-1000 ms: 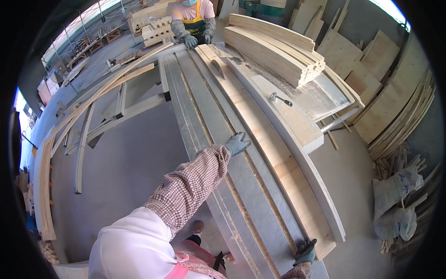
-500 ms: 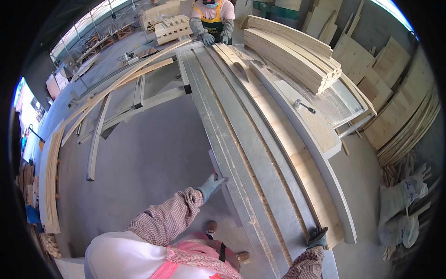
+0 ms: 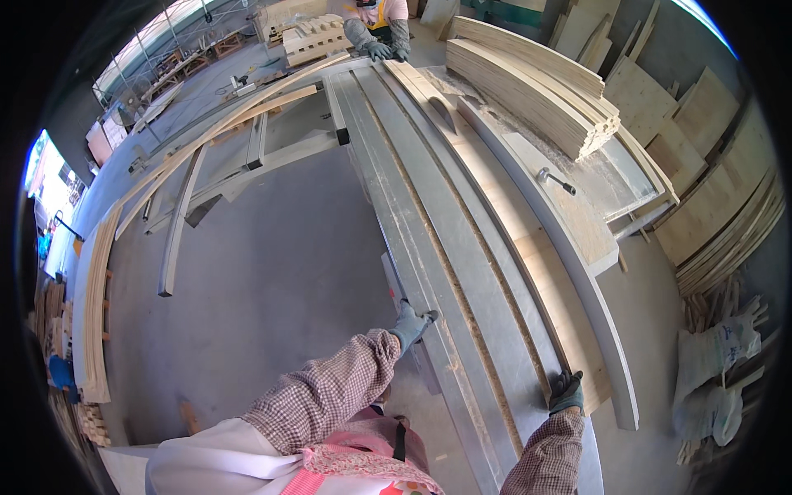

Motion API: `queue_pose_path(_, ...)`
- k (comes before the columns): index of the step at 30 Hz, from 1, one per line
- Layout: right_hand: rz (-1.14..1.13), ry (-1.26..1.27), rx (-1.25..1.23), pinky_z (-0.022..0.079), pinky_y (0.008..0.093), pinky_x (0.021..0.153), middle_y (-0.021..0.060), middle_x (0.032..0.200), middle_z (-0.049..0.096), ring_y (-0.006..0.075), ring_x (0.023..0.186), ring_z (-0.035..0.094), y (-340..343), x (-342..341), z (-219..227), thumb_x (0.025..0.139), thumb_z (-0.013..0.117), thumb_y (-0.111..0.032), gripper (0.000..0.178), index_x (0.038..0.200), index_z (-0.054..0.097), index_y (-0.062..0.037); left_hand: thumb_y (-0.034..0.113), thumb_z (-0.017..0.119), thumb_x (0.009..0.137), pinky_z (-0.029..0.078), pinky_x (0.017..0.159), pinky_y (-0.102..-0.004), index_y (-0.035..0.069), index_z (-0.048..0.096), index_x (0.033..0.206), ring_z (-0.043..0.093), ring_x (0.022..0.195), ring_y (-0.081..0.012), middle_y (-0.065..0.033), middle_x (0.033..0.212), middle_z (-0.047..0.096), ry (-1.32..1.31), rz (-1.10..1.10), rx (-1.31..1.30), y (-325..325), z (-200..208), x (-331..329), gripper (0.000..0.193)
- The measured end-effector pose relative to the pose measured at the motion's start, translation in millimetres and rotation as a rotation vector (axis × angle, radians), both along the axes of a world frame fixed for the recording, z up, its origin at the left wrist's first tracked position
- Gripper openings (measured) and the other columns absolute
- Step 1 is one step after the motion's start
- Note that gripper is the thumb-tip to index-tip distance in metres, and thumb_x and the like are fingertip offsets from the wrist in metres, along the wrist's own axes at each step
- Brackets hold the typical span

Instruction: The person feeds long wooden planks through a table saw, guiding them with gloved hands to cut them into shorter pieces. The cut pieces are then stacked on the table surface.

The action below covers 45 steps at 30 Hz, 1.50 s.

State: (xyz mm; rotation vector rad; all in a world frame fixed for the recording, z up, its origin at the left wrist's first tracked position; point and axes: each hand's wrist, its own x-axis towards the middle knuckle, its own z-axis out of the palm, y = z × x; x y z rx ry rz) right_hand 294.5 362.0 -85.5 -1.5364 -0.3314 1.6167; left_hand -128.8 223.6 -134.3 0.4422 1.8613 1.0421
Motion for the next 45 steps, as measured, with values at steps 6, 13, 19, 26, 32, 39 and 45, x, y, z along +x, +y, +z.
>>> queue_pose_path(6, 0.008, 0.015, -0.035, 0.045, 0.0134, 0.044, -0.0015, 0.071, 0.058, 0.0085, 0.056, 0.051, 5.9, -30.2, 8.5, 0.083, 0.054, -0.047, 0.043, 0.094, 0.06, -0.0058, 0.04, 0.067, 0.073, 0.028, 0.103, -0.0359, -0.012, 0.009, 0.133, 0.034, 0.122, -0.0404, -0.0331, 0.131, 0.031, 0.1, 0.096, 0.05, 7.4, 0.3, -11.8, 0.098)
queue_pose_path(13, -0.003, 0.009, -0.024, 0.044, 0.0139, 0.04, -0.0011, 0.065, 0.056, 0.0092, 0.051, 0.05, 13.2, -42.5, 3.5, 0.086, 0.052, -0.044, 0.037, 0.086, 0.06, -0.0077, 0.04, 0.068, 0.071, 0.03, 0.102, -0.0362, -0.014, 0.011, 0.131, 0.035, 0.121, -0.04, -0.0331, 0.13, 0.032, 0.093, 0.004, -0.051, 13.9, 11.3, -32.1, 0.099)
queue_pose_path(19, -0.094, -0.088, -0.073, 0.04, 0.0153, 0.036, -0.0003, 0.058, 0.049, 0.0101, 0.046, 0.045, 12.3, -88.8, 17.7, 0.088, 0.047, -0.046, 0.039, 0.076, 0.056, -0.0099, 0.041, 0.067, 0.071, 0.028, 0.103, -0.0347, -0.017, 0.013, 0.13, 0.032, 0.124, -0.0385, -0.0334, 0.131, 0.03, 0.127, 0.035, 0.048, 22.4, -31.5, -44.5, 0.098)
queue_pose_path(26, -0.035, -0.077, -0.028, 0.043, 0.0139, 0.039, -0.0017, 0.061, 0.053, 0.0086, 0.049, 0.049, 15.8, -91.9, 11.5, 0.086, 0.05, -0.046, 0.04, 0.084, 0.059, -0.0071, 0.034, 0.065, 0.073, 0.03, 0.101, -0.0337, -0.017, 0.011, 0.13, 0.036, 0.12, -0.0385, -0.033, 0.128, 0.034, 0.078, 0.007, 0.083, 30.4, -39.4, -67.3, 0.093)
queue_pose_path(32, 0.007, -0.154, -0.057, 0.045, 0.0135, 0.042, -0.0022, 0.067, 0.057, 0.0076, 0.053, 0.053, 32.5, -149.9, 25.7, 0.085, 0.051, -0.047, 0.043, 0.09, 0.061, -0.0062, 0.019, 0.059, 0.076, 0.036, 0.096, -0.0333, -0.016, 0.006, 0.131, 0.044, 0.114, -0.0351, -0.0306, 0.124, 0.04, -0.015, 0.048, 0.124, 46.3, -25.9, -123.4, 0.084)
queue_pose_path(39, -0.083, -0.161, -0.092, 0.047, 0.0166, 0.044, -0.0018, 0.075, 0.063, 0.0096, 0.059, 0.057, 58.2, -208.0, 22.1, 0.085, 0.051, -0.047, 0.041, 0.092, 0.062, -0.0083, 0.032, 0.065, 0.076, 0.042, 0.089, -0.0373, -0.012, 0.02, 0.129, 0.052, 0.104, -0.0368, -0.0289, 0.114, 0.051, 0.025, 0.161, 0.155, 57.1, -11.2, -166.4, 0.083)
queue_pose_path(45, -0.091, -0.149, -0.092, 0.047, 0.0173, 0.043, -0.0025, 0.073, 0.065, 0.0096, 0.057, 0.057, 72.7, -235.2, 25.2, 0.085, 0.051, -0.046, 0.039, 0.088, 0.063, -0.0091, 0.042, 0.069, 0.072, 0.043, 0.087, -0.0389, -0.01, 0.039, 0.12, 0.051, 0.104, -0.0387, -0.0286, 0.112, 0.051, -0.056, 0.118, 0.097, 42.3, 12.4, -158.7, 0.076)
